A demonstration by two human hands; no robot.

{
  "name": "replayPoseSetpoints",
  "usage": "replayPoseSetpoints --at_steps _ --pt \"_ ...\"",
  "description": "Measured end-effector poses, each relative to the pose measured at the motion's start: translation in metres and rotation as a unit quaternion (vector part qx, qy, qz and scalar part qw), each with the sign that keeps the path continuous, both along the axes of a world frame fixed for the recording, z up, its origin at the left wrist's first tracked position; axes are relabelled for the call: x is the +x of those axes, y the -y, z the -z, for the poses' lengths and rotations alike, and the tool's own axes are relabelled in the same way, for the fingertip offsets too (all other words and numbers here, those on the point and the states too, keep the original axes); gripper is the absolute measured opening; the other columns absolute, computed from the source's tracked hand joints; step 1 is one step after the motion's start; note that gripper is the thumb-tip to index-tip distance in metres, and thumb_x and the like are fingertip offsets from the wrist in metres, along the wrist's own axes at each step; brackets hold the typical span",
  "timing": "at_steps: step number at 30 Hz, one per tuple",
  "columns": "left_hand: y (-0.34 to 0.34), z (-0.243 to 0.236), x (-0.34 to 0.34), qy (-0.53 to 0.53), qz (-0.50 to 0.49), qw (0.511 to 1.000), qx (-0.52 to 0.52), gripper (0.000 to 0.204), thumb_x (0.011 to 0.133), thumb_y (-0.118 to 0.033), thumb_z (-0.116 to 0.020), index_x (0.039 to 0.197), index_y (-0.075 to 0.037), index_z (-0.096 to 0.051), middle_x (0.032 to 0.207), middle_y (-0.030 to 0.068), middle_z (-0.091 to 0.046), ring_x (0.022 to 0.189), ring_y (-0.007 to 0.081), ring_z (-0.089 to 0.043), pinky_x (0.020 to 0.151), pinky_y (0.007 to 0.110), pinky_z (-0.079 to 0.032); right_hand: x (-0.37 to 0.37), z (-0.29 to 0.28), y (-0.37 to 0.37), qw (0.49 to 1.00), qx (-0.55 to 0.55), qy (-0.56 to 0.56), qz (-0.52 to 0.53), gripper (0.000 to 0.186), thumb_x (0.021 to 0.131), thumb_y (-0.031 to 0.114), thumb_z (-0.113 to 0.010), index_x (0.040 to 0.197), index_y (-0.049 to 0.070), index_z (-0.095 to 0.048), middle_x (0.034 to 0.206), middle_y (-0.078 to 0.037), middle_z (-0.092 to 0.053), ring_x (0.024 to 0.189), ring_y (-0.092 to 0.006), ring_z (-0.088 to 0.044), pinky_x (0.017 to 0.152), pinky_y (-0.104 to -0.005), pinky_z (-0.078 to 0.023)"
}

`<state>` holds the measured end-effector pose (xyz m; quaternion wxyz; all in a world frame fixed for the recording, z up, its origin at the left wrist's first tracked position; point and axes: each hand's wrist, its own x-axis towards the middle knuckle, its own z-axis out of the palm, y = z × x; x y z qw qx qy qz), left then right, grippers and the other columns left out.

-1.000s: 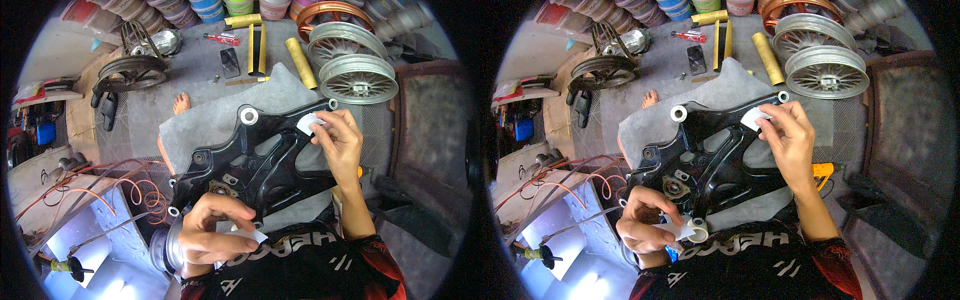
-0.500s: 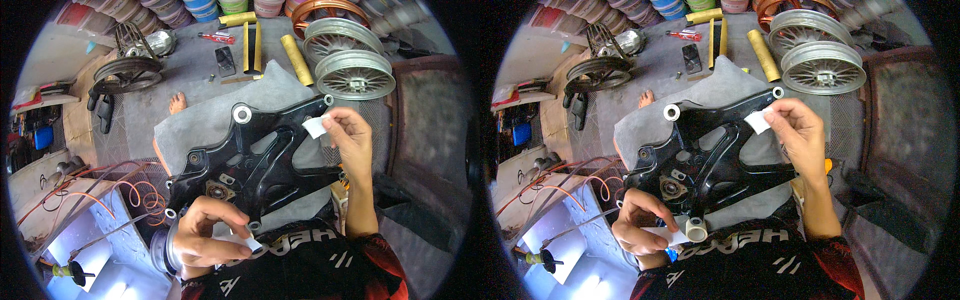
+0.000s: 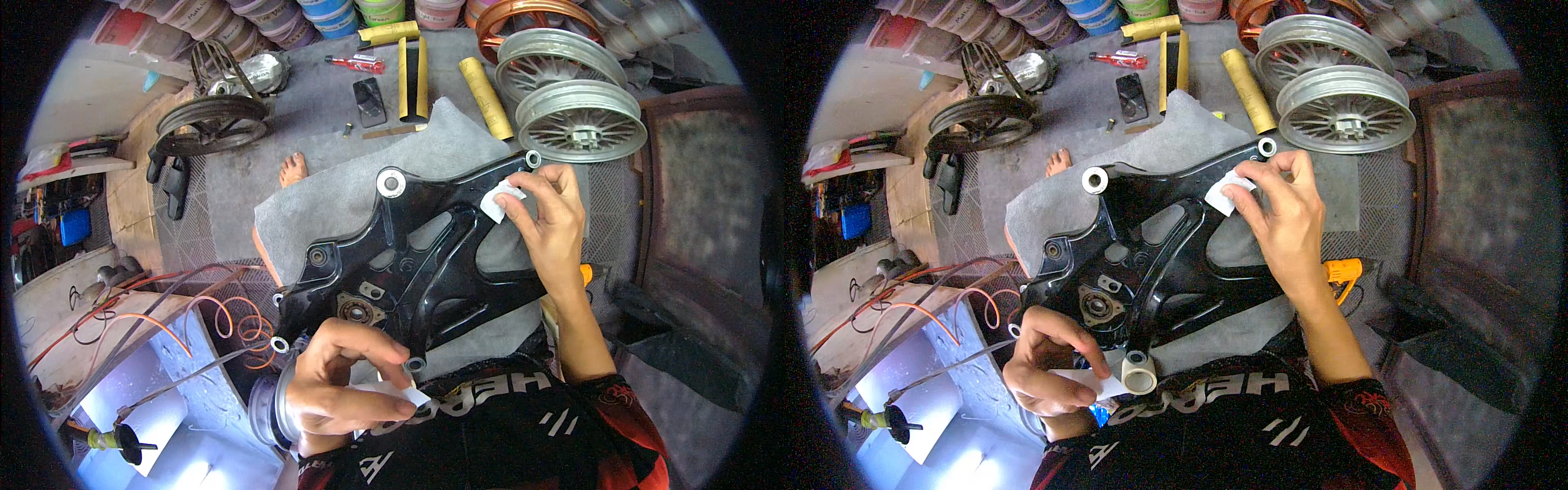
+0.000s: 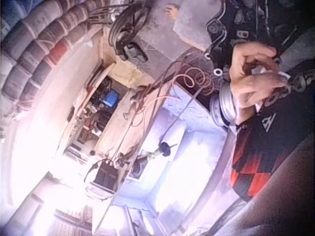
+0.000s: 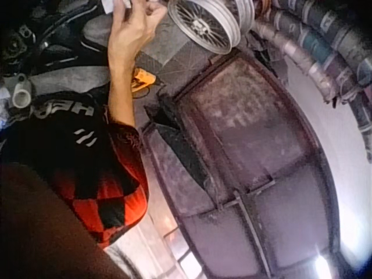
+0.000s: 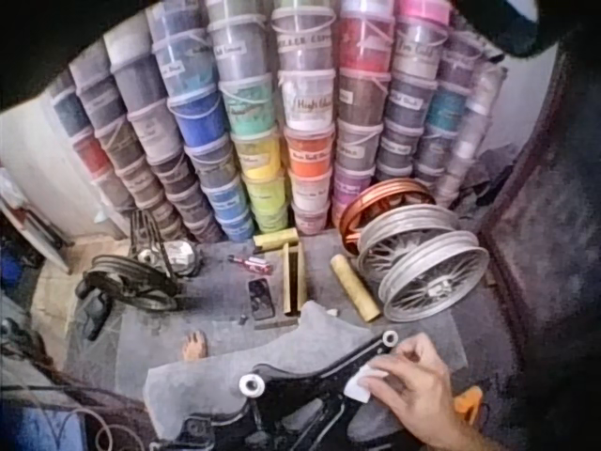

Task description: The person cleans a black metal motorcycle swingarm with a cloth, uses a yellow heat gun to warm the surface, and applies white masking tape to specific areas. The person works on the floor in a workshop setting.

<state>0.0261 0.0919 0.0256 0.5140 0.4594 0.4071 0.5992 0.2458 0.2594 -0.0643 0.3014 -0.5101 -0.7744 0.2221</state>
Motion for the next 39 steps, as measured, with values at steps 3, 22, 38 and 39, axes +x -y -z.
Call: replayPoseSetpoints --at_steps 3,22,38,39 --pt "-0.001 -0.002 -0.001 -0.016 0.007 1.000 0.005 0.022 0.066 0.003 -0.080 0.086 -0.004 -0.075 0.114 0.0208 -0.053 0.084 0.0222 -0.066 0.072 0.028 -0.054 -0.001 -0.002 0.000 1.000 0.024 0.019 -0.002 0.028 0.073 0.017 -0.079 0.098 0.008 -0.068 0.091 -0.011 -0.054 0.079 -0.0271 -0.060 0.065 -0.0396 -0.050" --pt "0.010 0.003 0.006 -0.028 -0.047 0.998 -0.001 0.014 0.070 -0.003 -0.079 0.084 -0.004 -0.076 0.111 0.0206 -0.054 0.078 0.0215 -0.065 0.068 0.027 -0.054 0.038 0.009 -0.002 0.961 0.089 0.160 -0.207 0.061 0.072 0.032 -0.077 0.130 0.027 -0.060 0.092 -0.008 -0.049 0.081 -0.0271 -0.045 0.069 -0.0380 -0.044" --pt "0.009 -0.002 0.019 -0.024 -0.102 0.994 -0.018 0.010 0.068 -0.008 -0.077 0.077 -0.004 -0.076 0.104 0.0205 -0.057 0.073 0.0218 -0.065 0.065 0.027 -0.051 0.041 0.003 -0.013 0.947 0.094 0.178 -0.249 0.069 0.079 0.051 -0.063 0.138 0.016 -0.053 0.076 -0.007 -0.041 0.071 -0.0253 -0.041 0.065 -0.0370 -0.040" --pt "0.010 -0.002 0.020 -0.024 -0.103 0.994 -0.021 0.010 0.068 -0.008 -0.078 0.077 -0.004 -0.076 0.104 0.0206 -0.057 0.073 0.0218 -0.065 0.065 0.027 -0.051 0.040 0.002 -0.015 0.948 0.086 0.178 -0.247 0.070 0.079 0.051 -0.063 0.138 0.016 -0.053 0.074 -0.006 -0.042 0.069 -0.0251 -0.042 0.064 -0.0367 -0.040"
